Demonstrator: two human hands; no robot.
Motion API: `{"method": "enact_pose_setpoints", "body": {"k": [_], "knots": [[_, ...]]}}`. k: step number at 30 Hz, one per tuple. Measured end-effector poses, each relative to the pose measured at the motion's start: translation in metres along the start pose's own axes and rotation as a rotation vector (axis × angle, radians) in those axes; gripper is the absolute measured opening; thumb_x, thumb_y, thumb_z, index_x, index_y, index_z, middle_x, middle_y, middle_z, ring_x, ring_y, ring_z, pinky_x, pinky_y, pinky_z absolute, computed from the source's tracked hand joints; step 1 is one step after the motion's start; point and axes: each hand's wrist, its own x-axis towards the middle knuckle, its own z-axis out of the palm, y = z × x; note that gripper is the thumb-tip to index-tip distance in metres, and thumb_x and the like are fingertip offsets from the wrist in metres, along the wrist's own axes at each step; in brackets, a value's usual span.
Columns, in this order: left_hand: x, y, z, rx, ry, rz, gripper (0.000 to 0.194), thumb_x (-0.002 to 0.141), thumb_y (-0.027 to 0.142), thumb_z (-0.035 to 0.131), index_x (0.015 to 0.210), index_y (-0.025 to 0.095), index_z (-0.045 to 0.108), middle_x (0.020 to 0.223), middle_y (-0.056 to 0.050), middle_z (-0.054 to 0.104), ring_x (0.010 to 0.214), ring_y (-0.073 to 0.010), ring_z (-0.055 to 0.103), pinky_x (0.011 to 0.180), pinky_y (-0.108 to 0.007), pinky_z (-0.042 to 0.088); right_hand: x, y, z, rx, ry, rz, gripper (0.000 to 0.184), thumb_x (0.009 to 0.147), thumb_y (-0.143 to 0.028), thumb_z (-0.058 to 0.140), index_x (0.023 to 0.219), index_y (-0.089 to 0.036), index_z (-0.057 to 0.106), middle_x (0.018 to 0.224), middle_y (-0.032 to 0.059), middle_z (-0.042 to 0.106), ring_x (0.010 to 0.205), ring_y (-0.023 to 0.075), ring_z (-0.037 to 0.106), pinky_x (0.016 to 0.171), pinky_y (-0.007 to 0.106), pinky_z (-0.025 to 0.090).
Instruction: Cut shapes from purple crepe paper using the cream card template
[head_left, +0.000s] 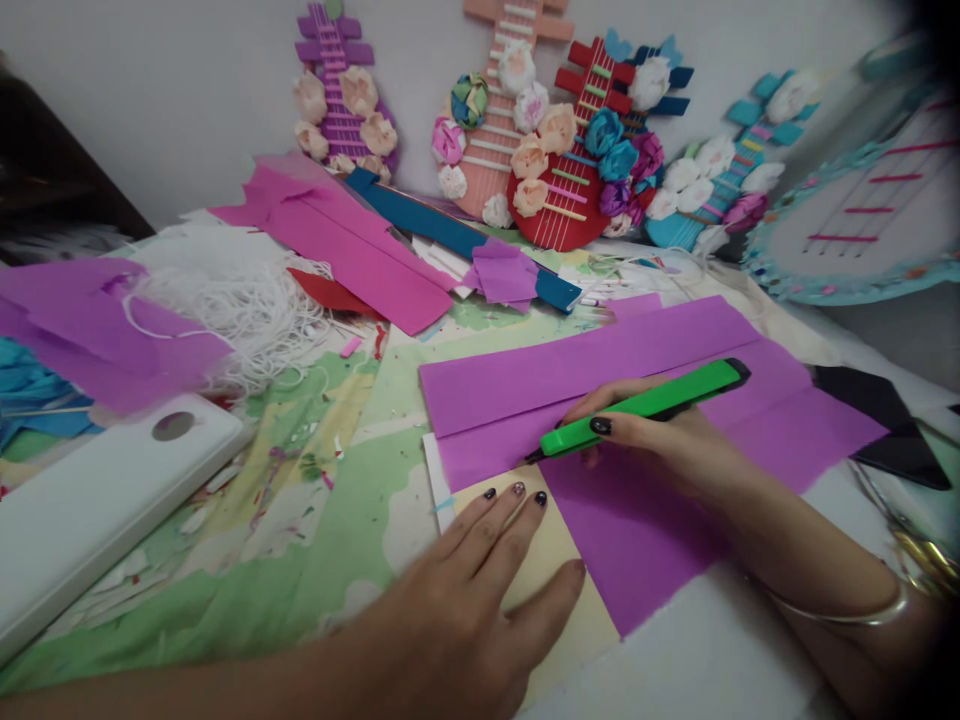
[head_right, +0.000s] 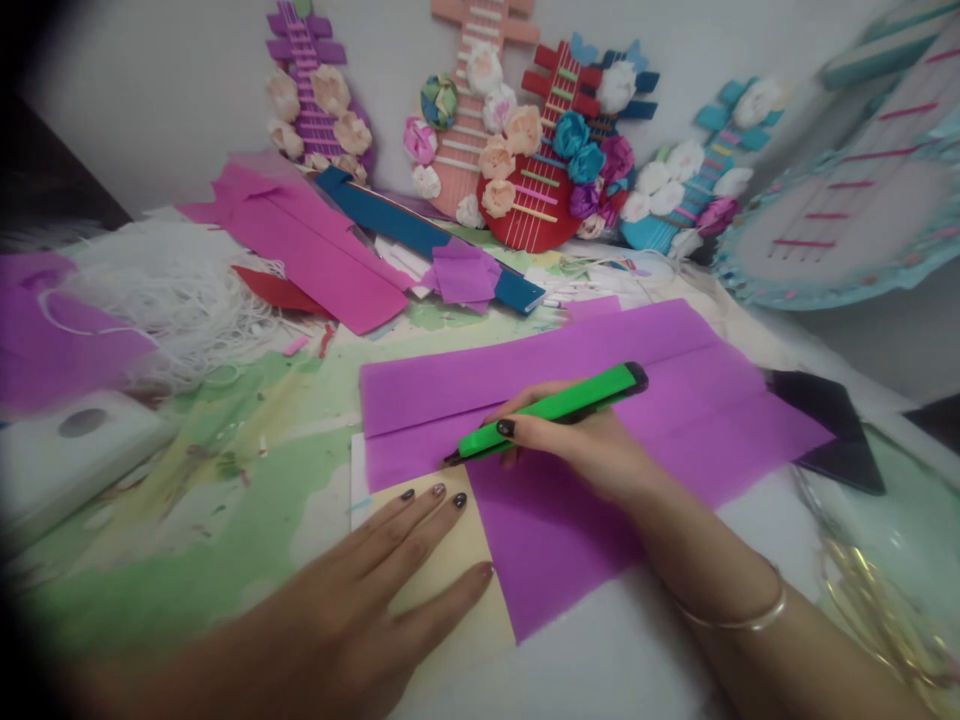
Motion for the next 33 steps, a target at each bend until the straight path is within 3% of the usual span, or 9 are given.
{"method": "enact_pose_setpoints", "body": {"k": [33], "knots": [[0.0005, -0.0009, 0.0013, 0.085, 0.046, 0.018, 0.048, 0.088, 0.024, 0.051, 0.135, 0.016, 0.048, 0.135, -0.022, 0.053, 0.129, -0.0344, 0.047, 0.103, -0.047, 0.045, 0.001, -0.0038, -0.0013, -0.013, -0.015, -0.006, 0.02, 0.078, -0.033, 0.071, 0.087, -0.016, 0.074, 0.075, 0.0063, 0.074, 0.063, 0.0167, 0.066, 0.062, 0.028, 0.052]]}}
